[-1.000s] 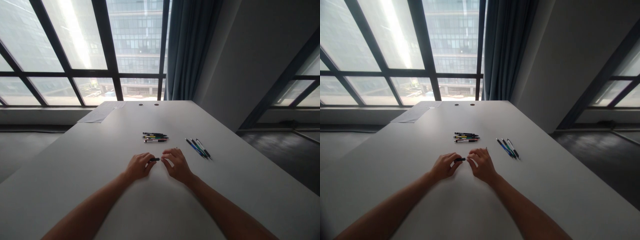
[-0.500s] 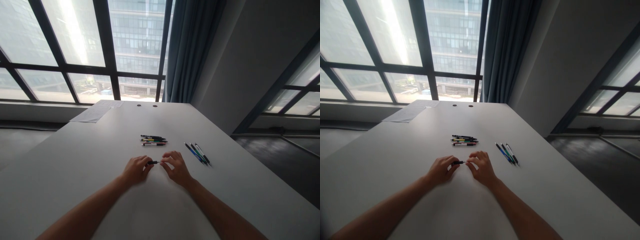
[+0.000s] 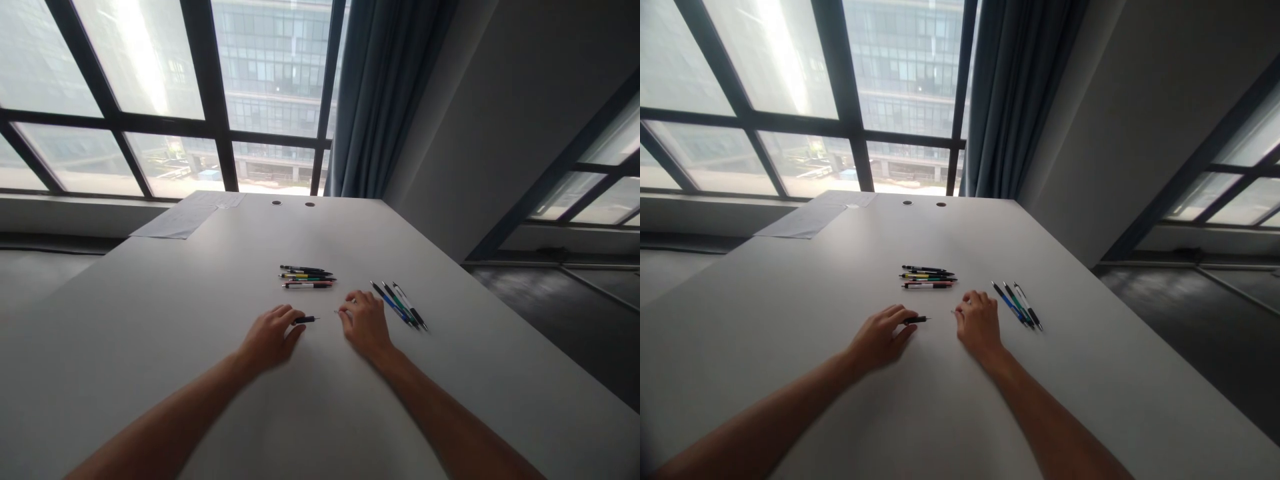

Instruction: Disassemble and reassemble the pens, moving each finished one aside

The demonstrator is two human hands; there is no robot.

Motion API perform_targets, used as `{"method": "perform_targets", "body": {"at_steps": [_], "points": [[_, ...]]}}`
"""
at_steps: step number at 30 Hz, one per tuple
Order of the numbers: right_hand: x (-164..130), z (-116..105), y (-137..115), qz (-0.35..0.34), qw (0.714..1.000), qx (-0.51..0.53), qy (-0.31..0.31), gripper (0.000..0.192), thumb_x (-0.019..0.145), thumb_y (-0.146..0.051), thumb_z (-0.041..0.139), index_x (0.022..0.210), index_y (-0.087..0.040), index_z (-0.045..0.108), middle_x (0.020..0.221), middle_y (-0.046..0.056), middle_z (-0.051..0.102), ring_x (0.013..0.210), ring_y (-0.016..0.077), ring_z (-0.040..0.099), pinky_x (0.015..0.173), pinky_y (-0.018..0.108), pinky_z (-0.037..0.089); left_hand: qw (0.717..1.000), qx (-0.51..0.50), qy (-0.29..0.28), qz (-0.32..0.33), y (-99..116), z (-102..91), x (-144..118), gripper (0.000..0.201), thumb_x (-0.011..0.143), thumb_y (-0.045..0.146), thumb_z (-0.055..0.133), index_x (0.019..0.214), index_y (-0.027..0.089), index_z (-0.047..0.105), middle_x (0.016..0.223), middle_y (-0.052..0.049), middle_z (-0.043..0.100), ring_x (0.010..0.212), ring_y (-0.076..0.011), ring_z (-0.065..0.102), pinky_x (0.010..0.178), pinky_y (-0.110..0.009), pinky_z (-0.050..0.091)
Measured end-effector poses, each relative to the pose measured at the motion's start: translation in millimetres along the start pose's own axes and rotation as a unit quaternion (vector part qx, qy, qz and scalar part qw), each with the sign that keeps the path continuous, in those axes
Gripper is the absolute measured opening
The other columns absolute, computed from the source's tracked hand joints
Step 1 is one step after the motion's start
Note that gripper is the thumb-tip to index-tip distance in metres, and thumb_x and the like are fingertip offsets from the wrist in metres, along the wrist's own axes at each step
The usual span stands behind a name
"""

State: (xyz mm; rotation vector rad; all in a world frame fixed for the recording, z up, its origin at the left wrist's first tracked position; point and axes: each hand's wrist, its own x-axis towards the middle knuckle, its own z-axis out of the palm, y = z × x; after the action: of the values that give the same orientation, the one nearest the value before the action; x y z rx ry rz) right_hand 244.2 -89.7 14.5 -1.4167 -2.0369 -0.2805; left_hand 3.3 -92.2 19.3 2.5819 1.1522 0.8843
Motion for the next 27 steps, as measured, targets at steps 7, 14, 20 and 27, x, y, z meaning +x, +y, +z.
{"method": "perform_targets", "body": {"at_steps": [7,14,20,27], "points": [[-7,-10,-23,-0.036,0.997,0.063,-0.004,0.010,0.090,-0.018,0.055,0.083,-0.019,0.063,0.090,0.006,0.061,0.087,0.0204,0.051,0.080,0.038,0.033,0.999,-0.034,-0.002,-0.008,0,0.7,-1,0.024,0.095,0.028,0.043,0.104,0.018,0.064,0.089,-0.008,0.066,0.079,-0.0172,0.061,0.072,-0.028,0.049],[-8,-14,-31,-0.056,0.995,0.083,0.017,0.016,0.094,-0.022,0.050,0.085,-0.019,0.063,0.090,0.006,0.062,0.086,0.0196,0.051,0.081,0.038,0.035,0.999,-0.044,-0.005,-0.006,-1,0.3,-2,0.024,0.095,0.028,0.044,0.104,0.018,0.064,0.089,-0.008,0.065,0.080,-0.0170,0.061,0.073,-0.028,0.049],[-9,-16,-35,-0.061,0.995,0.077,0.008,0.018,0.094,-0.023,0.049,0.086,-0.019,0.064,0.091,0.006,0.062,0.086,0.0195,0.051,0.081,0.038,0.035,0.999,-0.039,-0.009,-0.003,0,1.0,-3,0.025,0.094,0.027,0.044,0.104,0.018,0.065,0.088,-0.008,0.065,0.078,-0.0166,0.060,0.071,-0.028,0.049],[-8,-18,-39,-0.088,0.993,0.075,0.020,0.016,0.094,-0.020,0.051,0.085,-0.016,0.064,0.091,0.006,0.062,0.086,0.0182,0.050,0.080,0.036,0.035,0.999,-0.033,-0.010,0.013,3,-0.2,-2,0.026,0.094,0.027,0.045,0.105,0.017,0.066,0.087,-0.008,0.066,0.077,-0.0164,0.061,0.070,-0.027,0.049]]}}
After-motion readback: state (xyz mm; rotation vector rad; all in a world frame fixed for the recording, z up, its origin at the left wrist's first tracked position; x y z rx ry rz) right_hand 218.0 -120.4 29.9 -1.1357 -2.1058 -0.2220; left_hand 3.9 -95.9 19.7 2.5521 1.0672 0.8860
